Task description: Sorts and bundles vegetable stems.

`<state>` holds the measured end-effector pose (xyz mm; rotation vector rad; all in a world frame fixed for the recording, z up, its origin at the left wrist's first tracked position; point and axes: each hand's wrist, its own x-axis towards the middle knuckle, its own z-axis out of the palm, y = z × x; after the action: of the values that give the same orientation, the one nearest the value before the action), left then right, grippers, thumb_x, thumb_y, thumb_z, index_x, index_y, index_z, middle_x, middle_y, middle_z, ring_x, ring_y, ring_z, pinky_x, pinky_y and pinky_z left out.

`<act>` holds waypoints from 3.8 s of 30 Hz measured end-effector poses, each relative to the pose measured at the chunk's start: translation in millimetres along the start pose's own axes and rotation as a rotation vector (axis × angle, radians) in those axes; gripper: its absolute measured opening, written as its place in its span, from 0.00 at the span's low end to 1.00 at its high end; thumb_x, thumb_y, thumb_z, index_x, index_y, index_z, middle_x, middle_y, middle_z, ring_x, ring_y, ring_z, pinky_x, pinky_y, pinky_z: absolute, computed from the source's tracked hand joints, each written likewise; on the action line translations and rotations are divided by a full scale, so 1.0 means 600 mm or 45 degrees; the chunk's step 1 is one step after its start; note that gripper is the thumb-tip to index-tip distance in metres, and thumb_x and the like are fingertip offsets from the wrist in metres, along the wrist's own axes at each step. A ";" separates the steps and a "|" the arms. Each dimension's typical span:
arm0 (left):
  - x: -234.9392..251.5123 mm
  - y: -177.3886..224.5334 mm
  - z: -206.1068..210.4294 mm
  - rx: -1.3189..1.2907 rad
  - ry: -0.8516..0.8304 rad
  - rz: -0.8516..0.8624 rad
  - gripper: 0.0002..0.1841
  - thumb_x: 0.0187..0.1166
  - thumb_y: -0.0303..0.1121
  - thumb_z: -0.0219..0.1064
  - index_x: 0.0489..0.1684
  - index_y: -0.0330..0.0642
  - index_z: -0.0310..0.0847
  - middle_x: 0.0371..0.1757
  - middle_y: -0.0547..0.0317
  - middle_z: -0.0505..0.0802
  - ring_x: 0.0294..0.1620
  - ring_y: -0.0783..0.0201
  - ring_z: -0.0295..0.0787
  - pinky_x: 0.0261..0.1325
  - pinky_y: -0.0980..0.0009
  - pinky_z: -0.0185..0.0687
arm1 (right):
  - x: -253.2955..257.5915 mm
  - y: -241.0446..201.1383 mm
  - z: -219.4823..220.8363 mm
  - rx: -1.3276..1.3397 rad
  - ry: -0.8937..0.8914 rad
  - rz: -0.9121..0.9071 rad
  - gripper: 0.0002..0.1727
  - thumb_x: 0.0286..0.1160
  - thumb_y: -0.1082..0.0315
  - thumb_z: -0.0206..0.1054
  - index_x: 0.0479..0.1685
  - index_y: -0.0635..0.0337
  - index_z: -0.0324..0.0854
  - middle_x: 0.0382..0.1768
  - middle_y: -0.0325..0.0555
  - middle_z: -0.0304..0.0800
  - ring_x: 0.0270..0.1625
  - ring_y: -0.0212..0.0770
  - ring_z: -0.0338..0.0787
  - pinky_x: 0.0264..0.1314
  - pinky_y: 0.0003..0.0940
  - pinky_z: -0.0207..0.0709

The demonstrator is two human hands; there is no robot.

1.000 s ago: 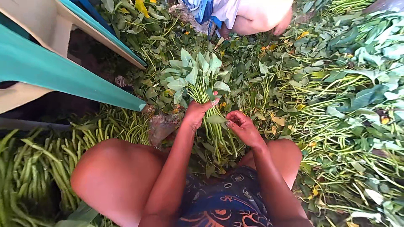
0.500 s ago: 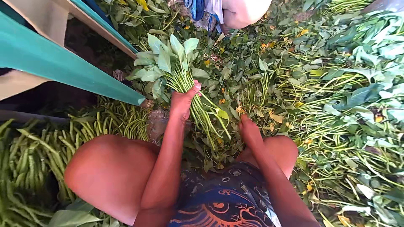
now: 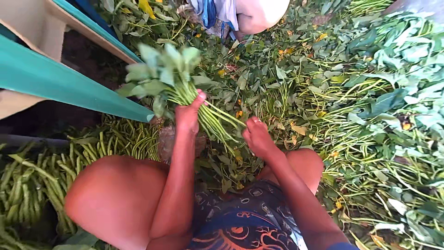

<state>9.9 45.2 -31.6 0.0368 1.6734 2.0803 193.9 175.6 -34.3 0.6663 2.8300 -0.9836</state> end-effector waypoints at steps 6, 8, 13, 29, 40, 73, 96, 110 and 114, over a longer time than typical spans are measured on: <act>0.005 -0.012 -0.002 0.005 0.101 -0.098 0.10 0.79 0.25 0.70 0.55 0.37 0.83 0.41 0.59 0.93 0.38 0.67 0.91 0.45 0.71 0.91 | -0.031 0.026 0.020 -0.075 -0.124 0.259 0.22 0.91 0.65 0.46 0.61 0.77 0.77 0.60 0.72 0.83 0.65 0.66 0.86 0.70 0.58 0.77; 0.007 -0.011 0.005 0.005 0.115 -0.078 0.11 0.78 0.24 0.71 0.55 0.37 0.83 0.42 0.58 0.93 0.38 0.66 0.92 0.45 0.70 0.91 | -0.020 0.022 0.022 -0.054 -0.169 0.367 0.22 0.93 0.64 0.44 0.62 0.75 0.77 0.58 0.69 0.86 0.63 0.64 0.88 0.66 0.57 0.79; 0.009 -0.017 0.014 0.029 0.129 -0.110 0.10 0.79 0.24 0.71 0.55 0.37 0.83 0.41 0.59 0.93 0.38 0.67 0.92 0.45 0.71 0.91 | -0.005 0.051 0.014 0.935 0.220 0.497 0.15 0.90 0.69 0.44 0.40 0.64 0.75 0.22 0.42 0.71 0.24 0.36 0.75 0.32 0.31 0.73; -0.033 -0.038 0.054 0.041 -0.418 0.017 0.19 0.73 0.24 0.73 0.63 0.39 0.79 0.44 0.60 0.96 0.44 0.65 0.95 0.53 0.66 0.93 | 0.025 0.039 -0.075 0.625 0.172 -0.211 0.34 0.88 0.51 0.51 0.88 0.62 0.64 0.81 0.57 0.74 0.78 0.46 0.79 0.77 0.44 0.76; -0.084 -0.008 0.050 0.051 -0.757 -0.021 0.09 0.76 0.25 0.71 0.50 0.46 0.87 0.45 0.61 0.96 0.47 0.65 0.94 0.54 0.67 0.92 | 0.182 0.124 -0.025 0.933 -0.107 0.073 0.27 0.95 0.57 0.41 0.69 0.69 0.78 0.56 0.53 0.89 0.55 0.43 0.89 0.59 0.43 0.84; -0.015 0.340 -0.145 0.289 0.303 0.925 0.15 0.79 0.30 0.73 0.59 0.43 0.77 0.46 0.68 0.92 0.46 0.67 0.94 0.56 0.67 0.93 | 0.102 0.022 0.058 1.236 0.375 1.012 0.32 0.83 0.54 0.66 0.77 0.71 0.70 0.69 0.65 0.81 0.68 0.54 0.84 0.70 0.54 0.79; -0.006 0.239 0.041 -0.021 -0.232 0.105 0.07 0.80 0.26 0.69 0.49 0.48 0.80 0.41 0.65 0.92 0.42 0.68 0.93 0.49 0.69 0.94 | 0.150 0.333 -0.011 0.457 0.736 1.269 0.26 0.91 0.65 0.51 0.83 0.69 0.66 0.78 0.75 0.72 0.81 0.70 0.74 0.81 0.63 0.68; 0.003 0.066 0.121 0.327 -0.210 -0.338 0.12 0.77 0.35 0.76 0.54 0.44 0.87 0.43 0.55 0.95 0.37 0.62 0.93 0.43 0.65 0.91 | 0.073 0.126 -0.029 0.656 0.754 0.688 0.23 0.88 0.68 0.60 0.80 0.63 0.71 0.56 0.64 0.88 0.47 0.57 0.92 0.51 0.55 0.87; 0.006 0.041 0.116 0.450 -0.297 -0.360 0.12 0.78 0.37 0.76 0.54 0.46 0.88 0.43 0.57 0.95 0.38 0.63 0.92 0.45 0.65 0.89 | 0.050 0.036 0.004 0.631 0.761 0.394 0.25 0.87 0.71 0.60 0.82 0.64 0.69 0.55 0.63 0.88 0.37 0.50 0.91 0.44 0.47 0.88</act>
<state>19.5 106.5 8.0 0.1416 1.7640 1.4988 175.5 200.7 -54.6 1.6355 2.7717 -1.6639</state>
